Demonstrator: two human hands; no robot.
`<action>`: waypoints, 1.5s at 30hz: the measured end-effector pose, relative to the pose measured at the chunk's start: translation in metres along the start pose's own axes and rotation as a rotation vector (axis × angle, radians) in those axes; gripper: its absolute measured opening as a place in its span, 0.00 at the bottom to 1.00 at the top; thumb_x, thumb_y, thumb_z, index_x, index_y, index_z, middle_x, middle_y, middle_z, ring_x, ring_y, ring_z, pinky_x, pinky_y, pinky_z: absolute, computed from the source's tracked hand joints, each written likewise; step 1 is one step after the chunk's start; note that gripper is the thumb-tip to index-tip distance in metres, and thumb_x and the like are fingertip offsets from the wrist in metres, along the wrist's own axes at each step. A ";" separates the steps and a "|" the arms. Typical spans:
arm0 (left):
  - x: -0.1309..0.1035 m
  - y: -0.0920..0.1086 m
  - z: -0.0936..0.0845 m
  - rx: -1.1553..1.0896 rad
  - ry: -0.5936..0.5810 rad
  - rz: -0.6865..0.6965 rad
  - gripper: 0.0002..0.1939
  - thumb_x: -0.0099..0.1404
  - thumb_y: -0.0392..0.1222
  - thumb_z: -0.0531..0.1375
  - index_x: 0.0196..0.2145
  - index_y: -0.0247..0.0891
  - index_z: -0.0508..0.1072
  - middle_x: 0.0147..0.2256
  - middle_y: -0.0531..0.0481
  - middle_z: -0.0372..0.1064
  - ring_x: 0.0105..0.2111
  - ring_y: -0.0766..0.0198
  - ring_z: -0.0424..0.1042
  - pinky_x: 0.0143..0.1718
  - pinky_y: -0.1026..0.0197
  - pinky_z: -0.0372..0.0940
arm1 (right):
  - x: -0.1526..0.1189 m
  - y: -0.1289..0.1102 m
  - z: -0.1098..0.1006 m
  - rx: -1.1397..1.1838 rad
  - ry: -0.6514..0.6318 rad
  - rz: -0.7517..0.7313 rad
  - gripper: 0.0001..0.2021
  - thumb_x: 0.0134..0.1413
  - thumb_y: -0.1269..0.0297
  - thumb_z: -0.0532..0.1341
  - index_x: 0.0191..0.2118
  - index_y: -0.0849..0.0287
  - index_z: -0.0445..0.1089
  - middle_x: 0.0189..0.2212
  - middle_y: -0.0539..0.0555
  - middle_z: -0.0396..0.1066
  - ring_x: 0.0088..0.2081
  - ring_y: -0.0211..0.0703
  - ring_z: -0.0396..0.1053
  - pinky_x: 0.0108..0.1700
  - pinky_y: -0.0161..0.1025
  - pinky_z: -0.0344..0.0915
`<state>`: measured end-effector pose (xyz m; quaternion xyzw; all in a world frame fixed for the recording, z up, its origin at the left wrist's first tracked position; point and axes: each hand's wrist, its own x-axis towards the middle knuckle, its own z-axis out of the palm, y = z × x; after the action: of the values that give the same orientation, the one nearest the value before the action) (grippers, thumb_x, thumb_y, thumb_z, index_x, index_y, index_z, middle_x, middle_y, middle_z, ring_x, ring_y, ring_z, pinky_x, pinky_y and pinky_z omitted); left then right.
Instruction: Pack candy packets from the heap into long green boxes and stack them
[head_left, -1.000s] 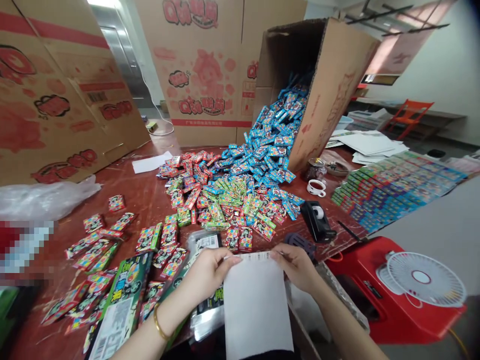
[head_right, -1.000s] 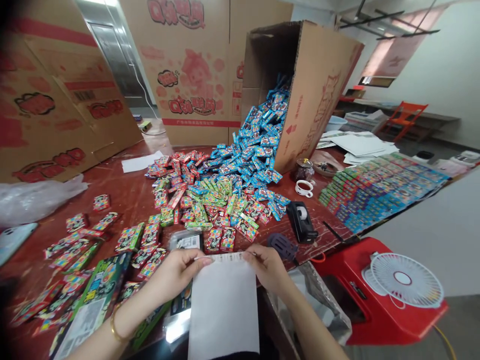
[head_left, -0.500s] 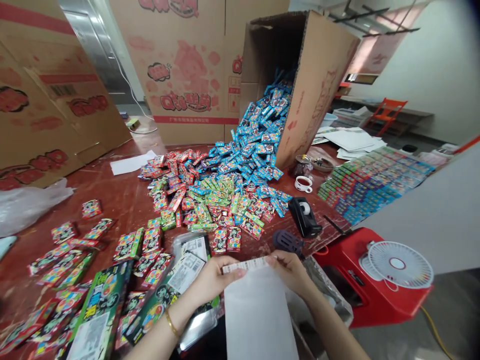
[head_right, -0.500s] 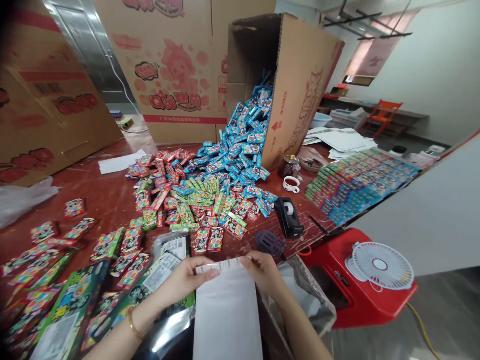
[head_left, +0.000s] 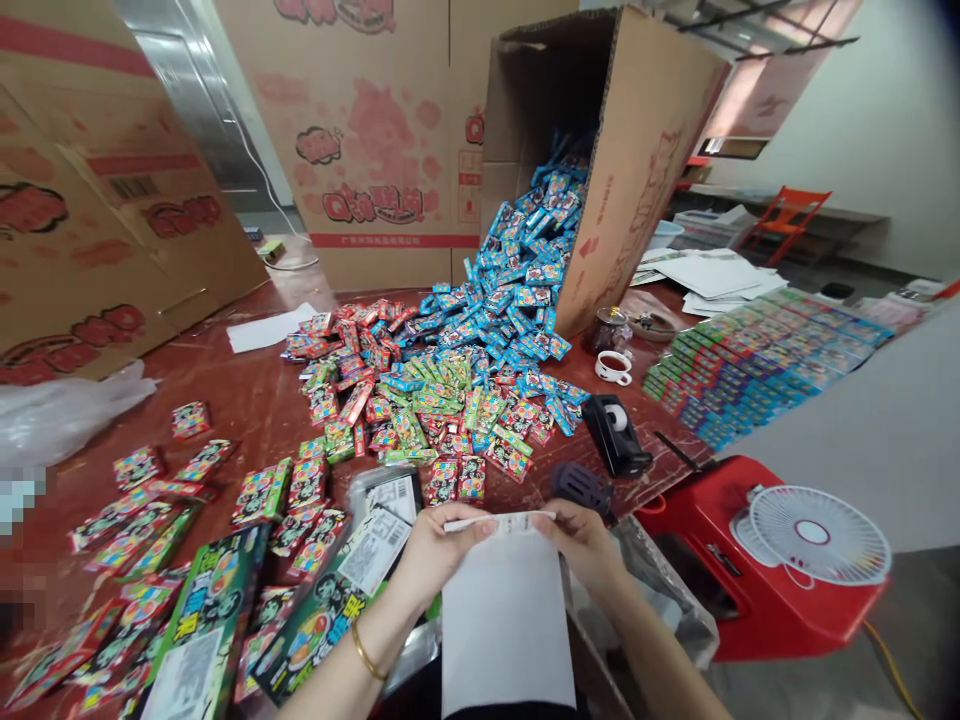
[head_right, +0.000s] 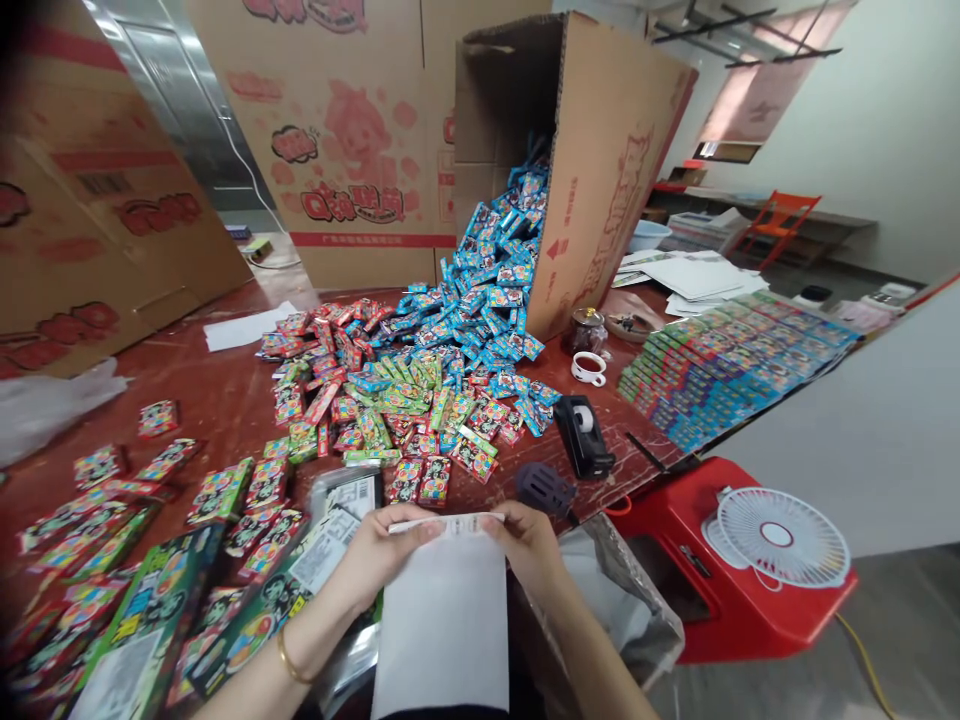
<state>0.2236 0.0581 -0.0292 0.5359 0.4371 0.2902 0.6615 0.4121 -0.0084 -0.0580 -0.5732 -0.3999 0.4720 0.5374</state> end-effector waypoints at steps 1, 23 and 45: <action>0.000 -0.001 0.000 0.014 0.004 0.010 0.19 0.47 0.53 0.67 0.29 0.32 0.77 0.27 0.46 0.73 0.25 0.65 0.66 0.27 0.66 0.59 | 0.000 0.000 0.000 -0.014 -0.001 -0.003 0.20 0.46 0.48 0.63 0.22 0.62 0.65 0.17 0.47 0.58 0.21 0.33 0.53 0.23 0.32 0.50; 0.036 -0.022 -0.005 0.825 -0.051 0.142 0.07 0.60 0.40 0.58 0.26 0.36 0.72 0.29 0.49 0.70 0.32 0.60 0.69 0.37 0.61 0.60 | 0.015 0.035 -0.030 -0.781 0.207 -0.248 0.13 0.55 0.57 0.56 0.26 0.59 0.70 0.30 0.56 0.70 0.38 0.48 0.63 0.39 0.41 0.57; 0.042 -0.019 0.018 1.374 -0.010 0.098 0.09 0.63 0.37 0.53 0.33 0.34 0.73 0.37 0.39 0.71 0.37 0.52 0.73 0.37 0.56 0.66 | -0.018 0.030 -0.023 -0.859 0.342 -0.110 0.28 0.45 0.55 0.62 0.54 0.57 0.60 0.44 0.60 0.67 0.42 0.54 0.70 0.41 0.45 0.67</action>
<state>0.2572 0.0806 -0.0579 0.8543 0.4941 -0.0256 0.1596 0.4287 -0.0344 -0.0867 -0.7913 -0.4947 0.1334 0.3337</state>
